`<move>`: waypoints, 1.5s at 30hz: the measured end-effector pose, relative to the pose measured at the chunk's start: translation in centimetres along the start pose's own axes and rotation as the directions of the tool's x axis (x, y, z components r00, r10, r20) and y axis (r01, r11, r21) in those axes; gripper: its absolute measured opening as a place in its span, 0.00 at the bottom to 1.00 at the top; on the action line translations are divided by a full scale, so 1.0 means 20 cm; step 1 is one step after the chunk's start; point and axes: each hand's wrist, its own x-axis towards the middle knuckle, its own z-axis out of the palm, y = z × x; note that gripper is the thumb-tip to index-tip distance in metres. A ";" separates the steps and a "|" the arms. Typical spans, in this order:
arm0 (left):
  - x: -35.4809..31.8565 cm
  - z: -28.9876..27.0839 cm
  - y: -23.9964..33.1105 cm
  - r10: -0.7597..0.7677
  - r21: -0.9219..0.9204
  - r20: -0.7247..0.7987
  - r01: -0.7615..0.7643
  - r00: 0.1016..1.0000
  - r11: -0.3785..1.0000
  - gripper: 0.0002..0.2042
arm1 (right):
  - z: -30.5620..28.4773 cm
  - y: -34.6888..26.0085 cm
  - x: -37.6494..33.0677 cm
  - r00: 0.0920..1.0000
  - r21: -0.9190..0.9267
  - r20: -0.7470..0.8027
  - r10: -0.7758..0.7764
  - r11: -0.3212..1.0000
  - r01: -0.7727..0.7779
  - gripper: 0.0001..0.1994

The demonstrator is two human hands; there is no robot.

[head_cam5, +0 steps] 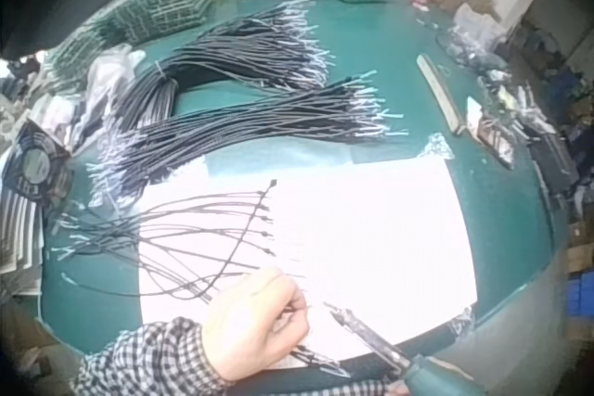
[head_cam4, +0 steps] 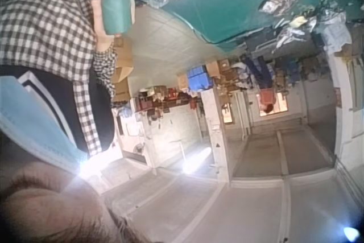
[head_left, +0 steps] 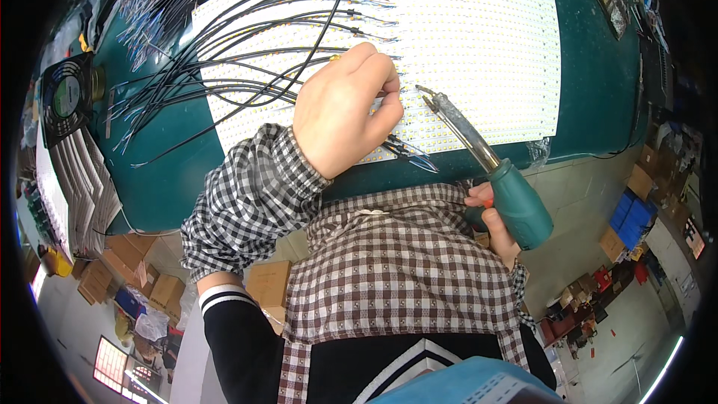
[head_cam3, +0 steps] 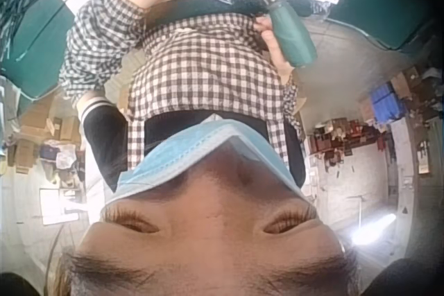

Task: The person uses a soldering iron to attach black wires to a white LED panel on a green workbench. They repeatedly position wire ends onto the panel and apply the soldering iron to secure them, handling the wires one at a time throughout the clip.

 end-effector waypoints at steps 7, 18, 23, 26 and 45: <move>-0.01 -0.01 0.00 0.003 0.037 0.019 -0.004 1.000 0.999 0.05 | 0.03 -0.07 0.03 0.999 -0.021 0.013 -0.031 0.999 0.032 0.20; -0.05 -0.12 0.04 0.205 -0.022 0.326 -0.209 0.923 0.978 0.08 | 0.03 -0.05 0.01 0.997 0.028 -0.052 -0.054 0.998 0.056 0.22; -0.05 -0.07 0.03 0.261 0.000 0.303 -0.274 0.917 0.962 0.06 | 0.04 -0.07 0.00 0.993 0.039 -0.093 -0.068 0.997 0.071 0.23; -0.06 -0.04 0.04 0.237 0.020 0.287 -0.253 0.928 0.967 0.06 | 0.05 -0.04 -0.01 0.987 0.050 -0.133 -0.091 0.994 0.098 0.23; -0.14 0.00 0.06 -0.043 0.130 0.001 0.042 0.999 0.991 0.04 | 0.05 -0.06 -0.01 0.988 0.005 -0.092 -0.124 0.992 0.125 0.24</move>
